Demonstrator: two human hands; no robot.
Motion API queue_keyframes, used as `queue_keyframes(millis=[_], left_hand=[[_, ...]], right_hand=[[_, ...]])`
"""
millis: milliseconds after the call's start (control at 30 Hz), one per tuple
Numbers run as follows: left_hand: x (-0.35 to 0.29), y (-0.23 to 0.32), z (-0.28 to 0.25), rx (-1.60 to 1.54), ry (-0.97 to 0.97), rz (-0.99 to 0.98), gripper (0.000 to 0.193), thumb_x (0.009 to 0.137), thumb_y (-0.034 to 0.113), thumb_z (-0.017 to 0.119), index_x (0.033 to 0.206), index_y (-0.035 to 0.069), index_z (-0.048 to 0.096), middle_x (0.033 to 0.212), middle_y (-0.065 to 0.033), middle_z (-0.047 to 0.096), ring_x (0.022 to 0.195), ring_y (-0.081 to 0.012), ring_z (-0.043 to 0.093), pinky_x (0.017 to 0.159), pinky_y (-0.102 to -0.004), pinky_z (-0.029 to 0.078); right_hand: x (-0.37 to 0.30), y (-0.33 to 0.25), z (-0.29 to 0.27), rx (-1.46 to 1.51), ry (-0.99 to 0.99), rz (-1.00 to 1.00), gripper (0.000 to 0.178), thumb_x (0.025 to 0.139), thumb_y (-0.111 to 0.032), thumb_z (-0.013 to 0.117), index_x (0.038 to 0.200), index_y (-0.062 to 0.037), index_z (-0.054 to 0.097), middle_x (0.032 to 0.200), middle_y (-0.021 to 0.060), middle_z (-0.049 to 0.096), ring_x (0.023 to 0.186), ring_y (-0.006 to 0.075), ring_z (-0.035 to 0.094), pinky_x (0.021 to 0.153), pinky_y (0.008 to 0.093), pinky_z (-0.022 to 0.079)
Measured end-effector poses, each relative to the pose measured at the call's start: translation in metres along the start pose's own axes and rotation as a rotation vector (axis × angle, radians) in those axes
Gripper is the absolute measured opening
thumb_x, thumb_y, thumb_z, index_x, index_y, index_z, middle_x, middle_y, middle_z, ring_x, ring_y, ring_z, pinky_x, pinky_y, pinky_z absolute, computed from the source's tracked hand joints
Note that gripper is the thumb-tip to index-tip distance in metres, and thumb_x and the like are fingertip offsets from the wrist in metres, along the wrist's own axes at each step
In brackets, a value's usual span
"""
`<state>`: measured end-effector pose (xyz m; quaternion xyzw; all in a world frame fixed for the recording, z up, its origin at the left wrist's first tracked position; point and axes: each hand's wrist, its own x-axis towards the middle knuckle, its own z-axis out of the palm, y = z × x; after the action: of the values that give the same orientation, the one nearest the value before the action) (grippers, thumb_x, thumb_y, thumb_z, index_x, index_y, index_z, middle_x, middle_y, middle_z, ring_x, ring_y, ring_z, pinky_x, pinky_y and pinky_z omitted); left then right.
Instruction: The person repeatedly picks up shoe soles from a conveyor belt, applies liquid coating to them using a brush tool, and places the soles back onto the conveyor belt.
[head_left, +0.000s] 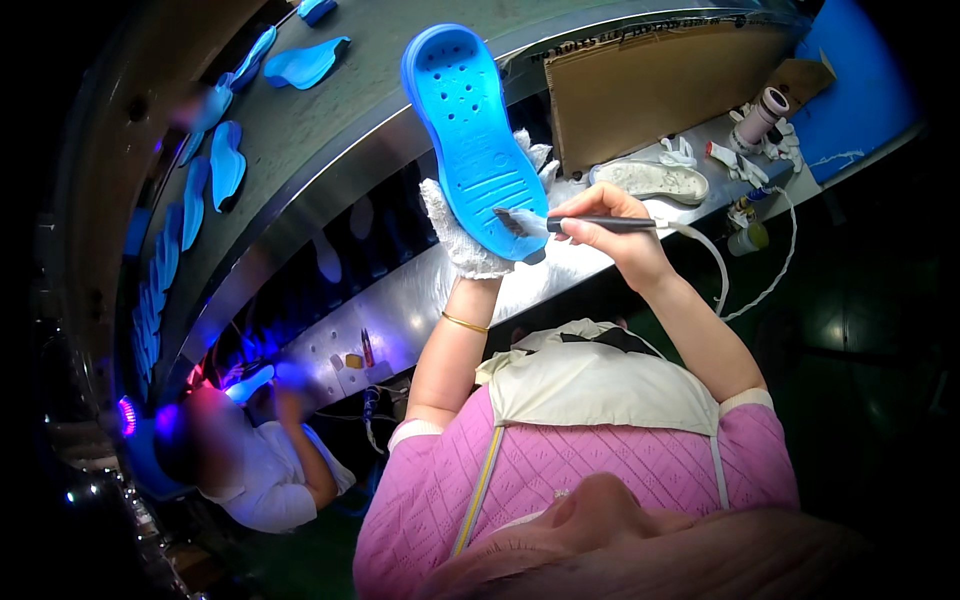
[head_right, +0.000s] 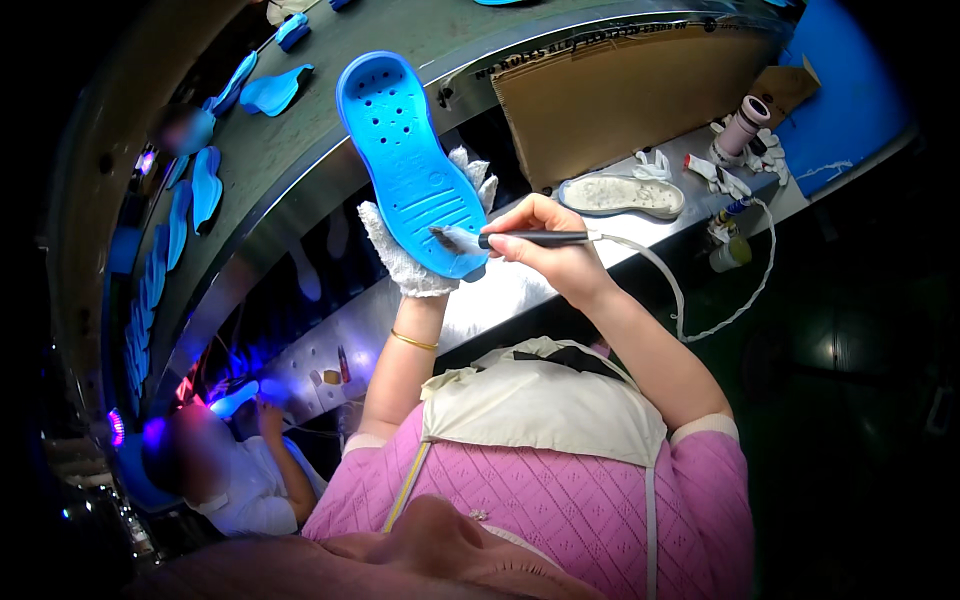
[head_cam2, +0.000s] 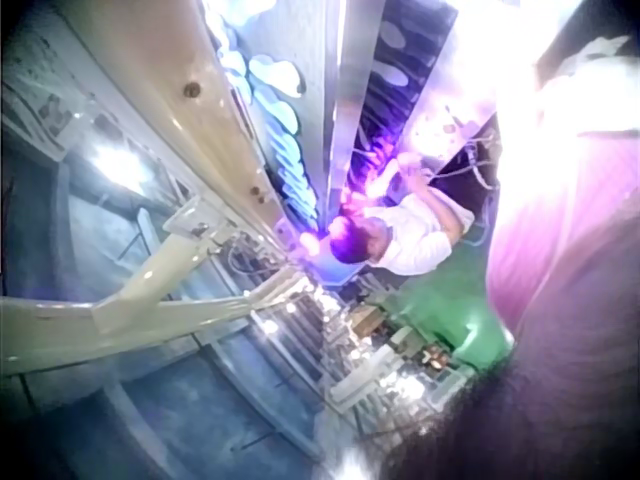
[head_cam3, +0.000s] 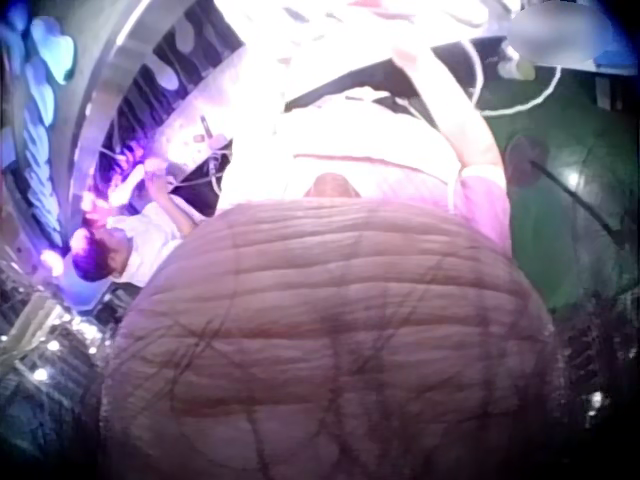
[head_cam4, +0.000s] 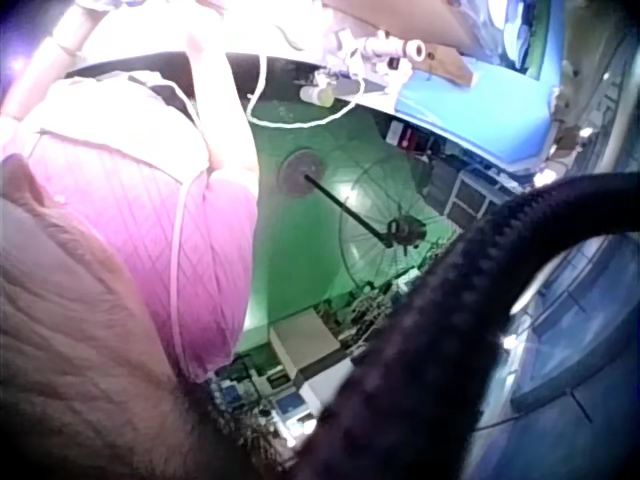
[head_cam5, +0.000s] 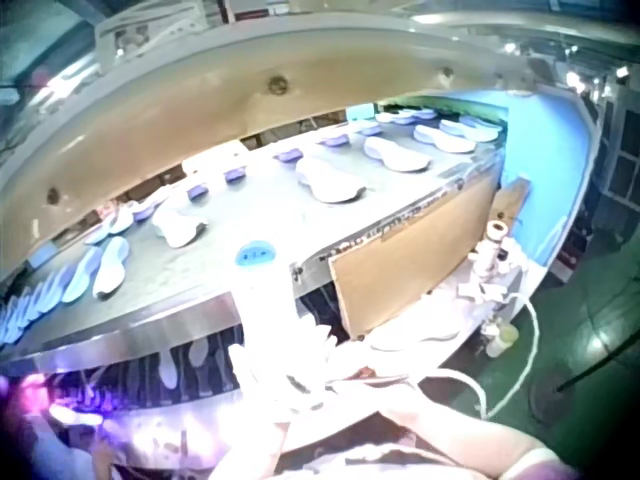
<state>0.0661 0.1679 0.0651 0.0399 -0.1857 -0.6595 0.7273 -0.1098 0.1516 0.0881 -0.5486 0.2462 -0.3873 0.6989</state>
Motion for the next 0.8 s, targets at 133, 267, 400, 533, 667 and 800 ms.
queue_keyframes(millis=[133, 267, 400, 533, 667, 800], left_hand=[[0.003, 0.007, -0.001, -0.063, -0.04, -0.068, 0.089, 0.081, 0.069, 0.046, 0.144, 0.008, 0.03, 0.141, -0.0217, 0.038, 0.128, -0.038, 0.039, 0.109, -0.0526, 0.028], [0.004, 0.017, -0.005, -0.012, -0.035, -0.112, 0.088, 0.082, 0.068, 0.044, 0.144, 0.008, 0.029, 0.141, -0.0233, 0.037, 0.128, -0.0411, 0.039, 0.108, -0.0521, 0.031], [0.004, 0.026, -0.006, -0.131, -0.065, -0.196, 0.088, 0.083, 0.068, 0.044, 0.144, 0.006, 0.029, 0.14, -0.0269, 0.037, 0.126, -0.042, 0.041, 0.103, -0.055, 0.036], [0.009, 0.035, -0.011, -0.112, -0.132, -0.293, 0.083, 0.087, 0.064, 0.041, 0.141, 0.002, 0.031, 0.137, -0.0267, 0.041, 0.12, -0.0413, 0.048, 0.1, -0.0533, 0.041], [0.014, 0.031, -0.003, 0.163, 0.111, -0.319, 0.079, 0.089, 0.062, 0.038, 0.138, 0.0, 0.036, 0.132, -0.0255, 0.047, 0.12, -0.041, 0.048, 0.102, -0.0491, 0.04], [0.021, 0.039, -0.005, 0.149, 0.11, -0.377, 0.068, 0.094, 0.052, 0.038, 0.131, -0.006, 0.043, 0.124, -0.0256, 0.053, 0.106, -0.0381, 0.058, 0.093, -0.0462, 0.049]], right_hand=[[-0.003, 0.008, 0.0, -0.271, -0.114, -0.208, 0.011, 0.08, 0.0, 0.068, 0.086, 0.0006, 0.059, 0.093, 0.0112, 0.064, 0.087, 0.0128, 0.063, 0.078, 0.0244, 0.051], [-0.004, 0.015, -0.002, -0.224, -0.2, -0.098, 0.011, 0.08, 0.001, 0.067, 0.086, -0.0005, 0.059, 0.094, 0.0119, 0.064, 0.087, 0.0137, 0.062, 0.078, 0.0254, 0.051], [-0.013, 0.01, -0.014, 0.097, -0.355, 0.233, 0.012, 0.08, 0.0, 0.067, 0.087, -0.0012, 0.058, 0.096, 0.0145, 0.064, 0.087, 0.0167, 0.063, 0.078, 0.0281, 0.051], [-0.008, -0.001, -0.007, -0.004, -0.186, -0.031, 0.013, 0.08, -0.001, 0.069, 0.09, -0.0015, 0.06, 0.1, 0.012, 0.065, 0.09, 0.0138, 0.063, 0.082, 0.0263, 0.05], [0.005, -0.015, 0.008, -0.466, -0.234, -0.36, 0.011, 0.077, 0.003, 0.067, 0.086, -0.001, 0.063, 0.1, 0.0114, 0.064, 0.092, 0.0152, 0.062, 0.082, 0.0262, 0.05], [0.009, -0.012, 0.009, -0.538, -0.344, -0.268, 0.011, 0.073, 0.005, 0.066, 0.081, -0.0019, 0.064, 0.098, 0.0104, 0.065, 0.091, 0.0177, 0.062, 0.079, 0.0284, 0.049]])
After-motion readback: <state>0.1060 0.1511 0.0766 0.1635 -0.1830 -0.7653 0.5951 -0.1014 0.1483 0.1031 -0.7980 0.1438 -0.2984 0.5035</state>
